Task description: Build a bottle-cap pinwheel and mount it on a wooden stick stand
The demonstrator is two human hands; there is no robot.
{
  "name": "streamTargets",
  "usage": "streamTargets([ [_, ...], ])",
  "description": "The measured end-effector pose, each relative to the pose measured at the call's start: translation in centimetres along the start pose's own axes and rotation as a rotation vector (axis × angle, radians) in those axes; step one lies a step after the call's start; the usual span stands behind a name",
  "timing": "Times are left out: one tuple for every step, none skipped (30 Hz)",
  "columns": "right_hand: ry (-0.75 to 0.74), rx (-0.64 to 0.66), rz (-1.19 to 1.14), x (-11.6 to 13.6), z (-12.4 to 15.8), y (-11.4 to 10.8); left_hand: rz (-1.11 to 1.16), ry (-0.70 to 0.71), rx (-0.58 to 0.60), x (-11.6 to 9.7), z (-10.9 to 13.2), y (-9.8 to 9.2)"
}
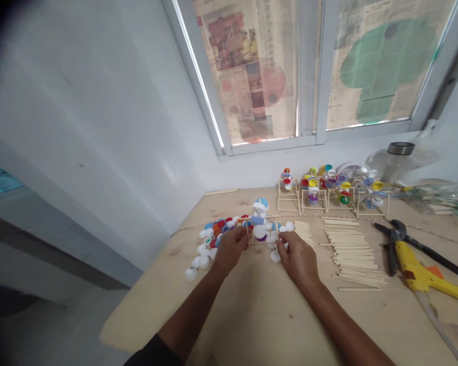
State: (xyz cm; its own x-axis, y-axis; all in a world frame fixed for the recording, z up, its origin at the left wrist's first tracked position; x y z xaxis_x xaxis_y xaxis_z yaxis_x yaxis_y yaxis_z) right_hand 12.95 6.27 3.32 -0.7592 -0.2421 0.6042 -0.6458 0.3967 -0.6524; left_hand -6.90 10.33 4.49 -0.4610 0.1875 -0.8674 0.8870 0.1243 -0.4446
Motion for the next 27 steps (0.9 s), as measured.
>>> streamTargets([
  [0.002, -0.003, -0.003, 0.0, 0.0, 0.0, 0.009, 0.003, 0.016, 0.1, -0.1, 0.1],
  [0.004, -0.006, -0.006, -0.1, -0.1, 0.1, 0.02, 0.006, 0.034, 0.1, -0.2, 0.2],
  [0.006, -0.01, -0.009, -0.1, -0.1, 0.1, 0.031, 0.008, 0.051, 0.2, -0.3, 0.3],
  [0.007, -0.012, -0.012, -0.1, -0.1, 0.1, 0.041, 0.007, 0.06, 0.3, -0.4, 0.3],
  [0.009, -0.014, -0.014, -0.1, -0.1, 0.1, 0.051, 0.004, 0.066, 0.4, -0.5, 0.4],
  [0.008, -0.014, -0.017, -0.1, -0.1, 0.2, 0.061, 0.001, 0.07, 0.4, -0.5, 0.4],
  [0.007, -0.014, -0.019, -0.2, 0.0, 0.2, 0.07, -0.003, 0.073, 0.5, -0.6, 0.4],
  [0.006, -0.014, -0.021, -0.2, 0.0, 0.2, 0.079, -0.007, 0.075, 0.5, -0.6, 0.4],
  [0.005, -0.014, -0.023, -0.2, 0.0, 0.2, 0.086, -0.012, 0.077, 0.6, -0.6, 0.3],
  [0.004, -0.014, -0.024, -0.2, 0.1, 0.2, 0.093, -0.017, 0.08, 0.6, -0.7, 0.3],
  [0.003, -0.014, -0.026, -0.2, 0.2, 0.2, 0.1, -0.023, 0.083, 0.6, -0.7, 0.3],
  [0.002, -0.014, -0.028, -0.2, 0.3, 0.2, 0.108, -0.029, 0.088, 0.6, -0.7, 0.3],
  [0.001, -0.013, -0.029, -0.2, 0.4, 0.2, 0.115, -0.035, 0.092, 0.6, -0.7, 0.3],
  [-0.001, -0.012, -0.031, -0.3, 0.6, 0.2, 0.124, -0.042, 0.096, 0.6, -0.6, 0.2],
  [-0.003, -0.009, -0.032, -0.3, 0.8, 0.2, 0.133, -0.05, 0.099, 0.6, -0.6, 0.2],
  [-0.005, -0.006, -0.033, -0.3, 1.1, 0.2, 0.141, -0.059, 0.1, 0.7, -0.6, 0.1],
  [-0.008, -0.003, -0.033, -0.3, 1.4, 0.3, 0.149, -0.068, 0.1, 0.7, -0.6, 0.1],
  [-0.016, 0.001, -0.032, -0.3, 1.8, 0.4, 0.155, -0.075, 0.101, 0.7, -0.6, 0.0],
  [-0.032, 0.01, -0.03, -0.2, 2.3, 0.5, 0.16, -0.08, 0.101, 0.7, -0.6, -0.2],
  [-0.056, 0.019, -0.027, 0.0, 2.7, 0.7, 0.163, -0.083, 0.101, 0.7, -0.7, -0.3],
  [-0.085, 0.025, -0.021, 0.2, 3.2, 0.9, 0.163, -0.084, 0.1, 0.7, -0.7, -0.5],
  [-0.118, 0.028, -0.013, 0.4, 3.7, 1.2, 0.162, -0.085, 0.1, 0.7, -0.8, -0.7],
  [-0.151, 0.027, -0.007, 0.7, 4.1, 1.4, 0.161, -0.086, 0.098, 0.7, -0.9, -0.9],
  [-0.18, 0.022, -0.001, 1.0, 4.5, 1.6, 0.159, -0.087, 0.097, 0.8, -0.9, -1.1],
  [-0.203, 0.012, 0.004, 1.2, 4.8, 1.7, 0.156, -0.091, 0.098, 0.8, -1.0, -1.3],
  [-0.221, 0.0, 0.008, 1.4, 5.0, 1.7, 0.154, -0.095, 0.099, 0.9, -1.1, -1.4],
  [-0.235, -0.011, 0.008, 1.5, 5.1, 1.8, 0.152, -0.1, 0.101, 1.0, -1.1, -1.5],
])
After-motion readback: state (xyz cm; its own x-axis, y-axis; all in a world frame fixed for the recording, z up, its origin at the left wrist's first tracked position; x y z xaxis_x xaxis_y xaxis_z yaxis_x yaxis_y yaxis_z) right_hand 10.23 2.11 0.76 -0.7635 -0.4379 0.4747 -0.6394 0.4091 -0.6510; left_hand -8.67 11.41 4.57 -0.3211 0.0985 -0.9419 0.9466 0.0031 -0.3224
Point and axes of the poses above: each hand's wrist, its own z-axis away from the middle knuckle, its own y-axis out of the palm, x = y × z, the point moved 5 cm from there along -z, towards the middle knuckle, and after that the axes turned 1 degree about -x, right-handed, at the moved point
